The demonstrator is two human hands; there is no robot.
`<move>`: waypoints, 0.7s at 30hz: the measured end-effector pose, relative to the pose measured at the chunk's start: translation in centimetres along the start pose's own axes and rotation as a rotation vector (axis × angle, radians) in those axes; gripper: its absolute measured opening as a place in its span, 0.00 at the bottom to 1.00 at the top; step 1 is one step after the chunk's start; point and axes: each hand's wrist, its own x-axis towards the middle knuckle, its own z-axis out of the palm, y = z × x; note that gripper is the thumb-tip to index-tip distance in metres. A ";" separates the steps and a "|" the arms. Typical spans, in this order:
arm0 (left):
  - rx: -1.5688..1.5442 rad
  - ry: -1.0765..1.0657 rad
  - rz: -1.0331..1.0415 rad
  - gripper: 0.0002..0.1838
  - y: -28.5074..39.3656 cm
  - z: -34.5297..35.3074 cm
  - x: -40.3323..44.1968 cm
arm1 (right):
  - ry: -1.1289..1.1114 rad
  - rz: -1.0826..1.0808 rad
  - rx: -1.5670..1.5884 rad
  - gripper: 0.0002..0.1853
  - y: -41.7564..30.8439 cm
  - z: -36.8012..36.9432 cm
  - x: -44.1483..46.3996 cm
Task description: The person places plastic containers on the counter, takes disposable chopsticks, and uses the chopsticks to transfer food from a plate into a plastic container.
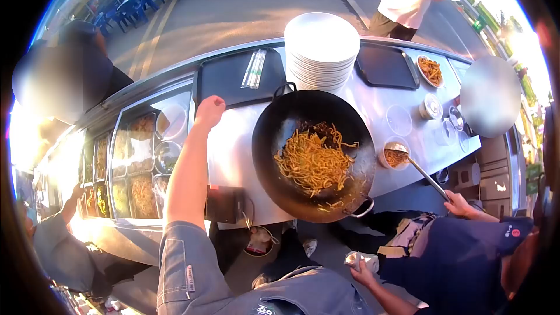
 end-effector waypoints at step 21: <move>0.667 -0.038 0.285 0.10 -4.1 11.4 14.7 | -0.723 -1.642 -1.819 0.19 16.3 20.7 -2.6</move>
